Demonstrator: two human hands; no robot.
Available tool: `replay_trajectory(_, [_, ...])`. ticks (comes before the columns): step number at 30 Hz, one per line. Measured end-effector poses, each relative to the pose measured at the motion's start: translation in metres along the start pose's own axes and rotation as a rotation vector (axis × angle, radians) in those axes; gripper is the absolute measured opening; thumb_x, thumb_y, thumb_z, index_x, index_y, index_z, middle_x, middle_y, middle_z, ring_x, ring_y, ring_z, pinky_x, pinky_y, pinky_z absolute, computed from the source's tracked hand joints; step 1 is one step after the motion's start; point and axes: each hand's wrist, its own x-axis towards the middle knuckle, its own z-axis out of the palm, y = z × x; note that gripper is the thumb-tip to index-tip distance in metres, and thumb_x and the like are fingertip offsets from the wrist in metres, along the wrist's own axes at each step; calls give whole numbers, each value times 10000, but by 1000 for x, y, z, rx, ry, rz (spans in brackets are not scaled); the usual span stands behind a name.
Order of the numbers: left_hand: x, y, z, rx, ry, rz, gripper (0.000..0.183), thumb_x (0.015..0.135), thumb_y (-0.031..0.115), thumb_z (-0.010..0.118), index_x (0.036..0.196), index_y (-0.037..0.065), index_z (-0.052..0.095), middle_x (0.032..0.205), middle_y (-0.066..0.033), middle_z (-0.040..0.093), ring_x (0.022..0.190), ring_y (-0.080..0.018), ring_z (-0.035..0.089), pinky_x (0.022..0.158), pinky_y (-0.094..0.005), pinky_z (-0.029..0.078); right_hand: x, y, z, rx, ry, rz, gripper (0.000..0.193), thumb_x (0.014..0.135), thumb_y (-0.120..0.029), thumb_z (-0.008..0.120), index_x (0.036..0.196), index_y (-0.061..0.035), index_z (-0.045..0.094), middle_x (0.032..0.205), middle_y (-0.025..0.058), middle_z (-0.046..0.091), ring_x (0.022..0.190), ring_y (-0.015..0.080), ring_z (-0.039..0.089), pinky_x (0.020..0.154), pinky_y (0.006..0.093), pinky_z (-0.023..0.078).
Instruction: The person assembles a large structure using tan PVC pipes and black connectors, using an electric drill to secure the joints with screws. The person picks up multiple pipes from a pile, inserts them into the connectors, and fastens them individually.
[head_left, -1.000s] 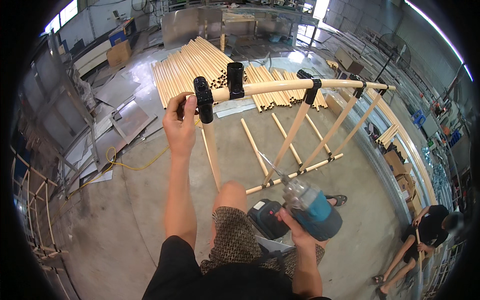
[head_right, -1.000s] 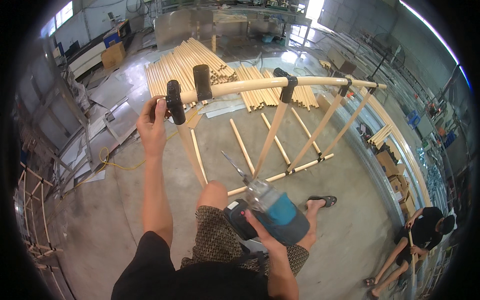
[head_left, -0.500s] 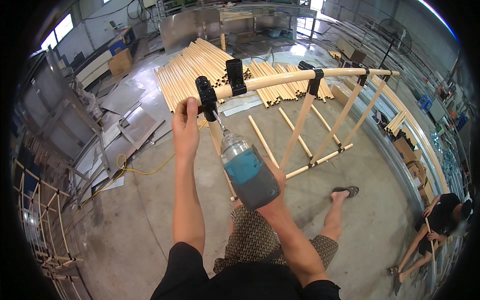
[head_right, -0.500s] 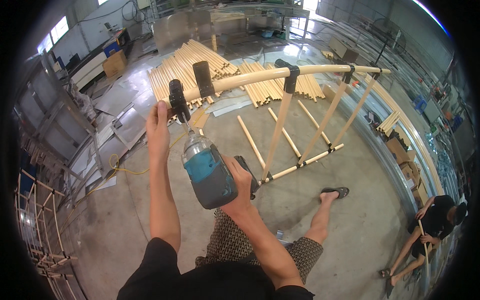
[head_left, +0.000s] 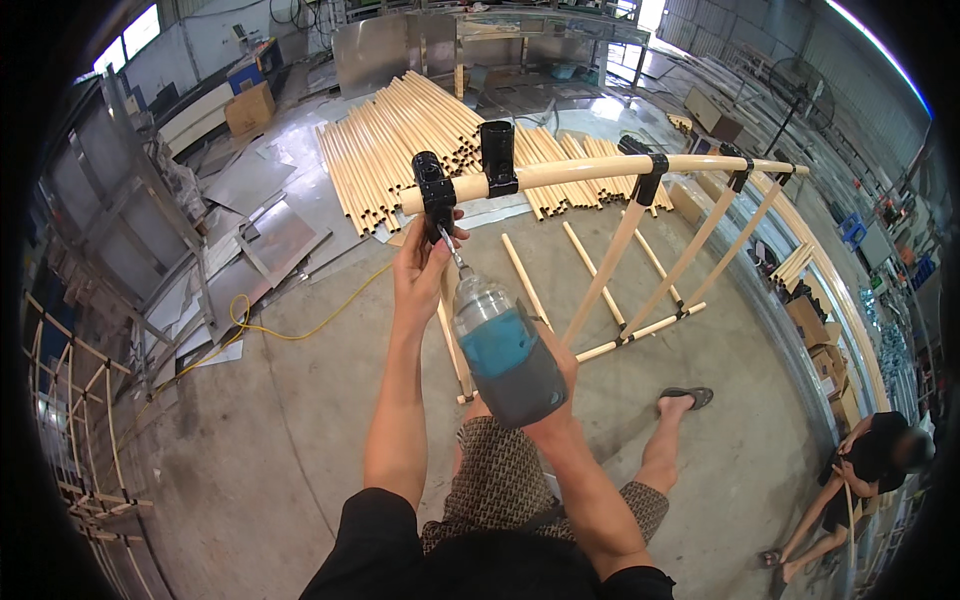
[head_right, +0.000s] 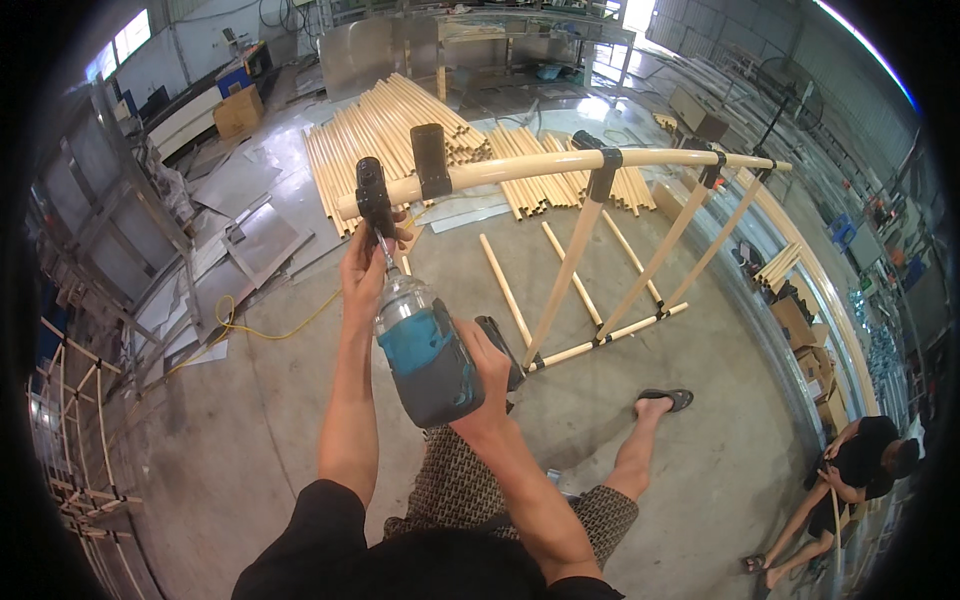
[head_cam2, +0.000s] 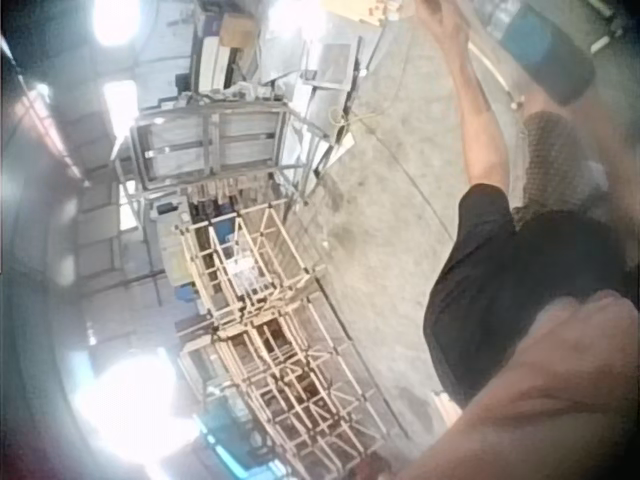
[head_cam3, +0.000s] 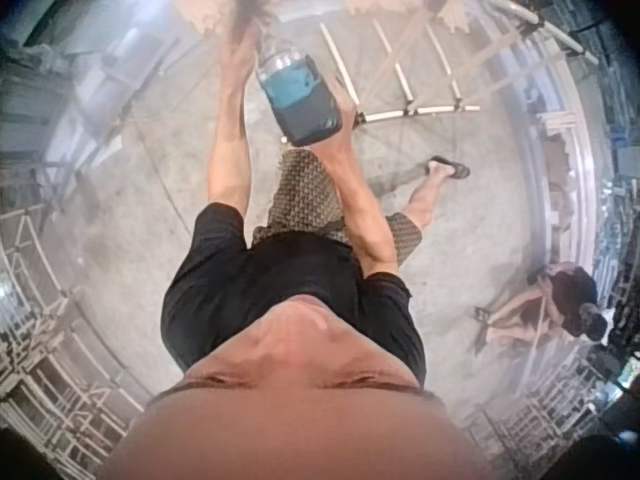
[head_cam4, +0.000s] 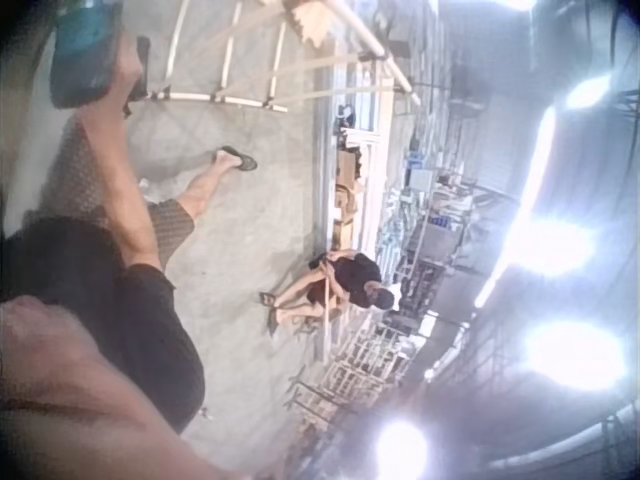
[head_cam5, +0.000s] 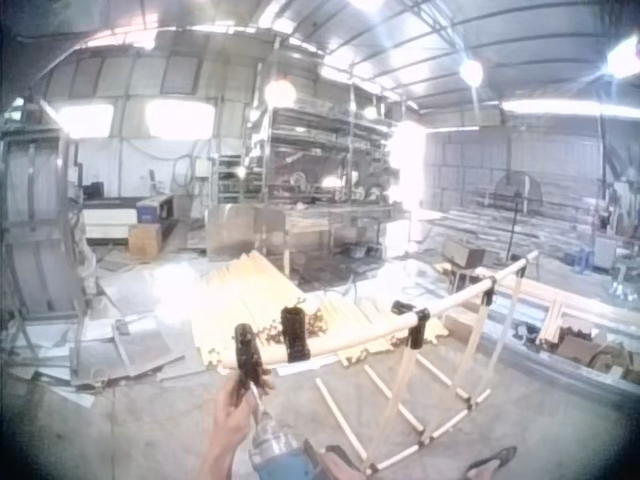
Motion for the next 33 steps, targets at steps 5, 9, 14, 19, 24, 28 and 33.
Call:
replay_trajectory(5, [-1,-3,1,-39,25,-22,433,966,132,623,1350,-33,509,1230,-107,607,990,-147,599,893,-289,466,3,4,-3,-13,-21,10,447,679,-83,755,1087,53,633,928,170,651,782,330,662,668,370,526])
replay_trajectory(9, [-2,-5,0,-77,39,-12,459,965,146,631,1369,-32,505,1208,-97,609,961,-135,587,874,-278,466,9,-8,-6,-18,-51,45,341,689,-90,755,978,36,625,874,161,628,732,323,642,632,352,501])
replay_trajectory(14, [-4,-3,2,-99,74,-99,485,960,134,632,1392,-34,488,1199,-98,609,940,-134,578,855,-274,465,25,-30,-15,-96,-88,67,372,685,-118,756,998,29,620,862,170,616,703,359,623,606,357,485])
replay_trajectory(19, [-4,0,4,-115,99,-95,507,955,110,624,1409,-46,464,1202,-102,610,945,-134,578,850,-276,466,28,-25,-22,-23,-155,97,397,697,-139,746,1029,34,615,875,181,609,699,368,621,599,365,482])
replay_trajectory(24, [-4,-7,5,-148,91,-46,505,960,83,604,1423,-44,446,1222,-108,613,948,-133,584,853,-278,472,24,-22,-22,-10,-207,163,396,699,-128,740,1030,32,594,859,200,611,738,394,636,619,384,495])
replay_trajectory(28, [-6,-13,1,-96,123,-67,506,965,72,593,1435,-29,435,1236,-112,614,949,-133,594,856,-286,486,25,-24,-18,30,-166,141,361,726,-101,725,1033,47,606,863,165,615,702,327,646,614,343,490])
replay_trajectory(33, [-4,-16,2,-149,86,-12,518,970,91,595,1447,-16,424,1230,-112,619,934,-133,602,844,-283,498,23,-17,-19,158,-191,223,402,700,-161,747,1006,8,550,837,233,628,783,432,652,635,400,516])
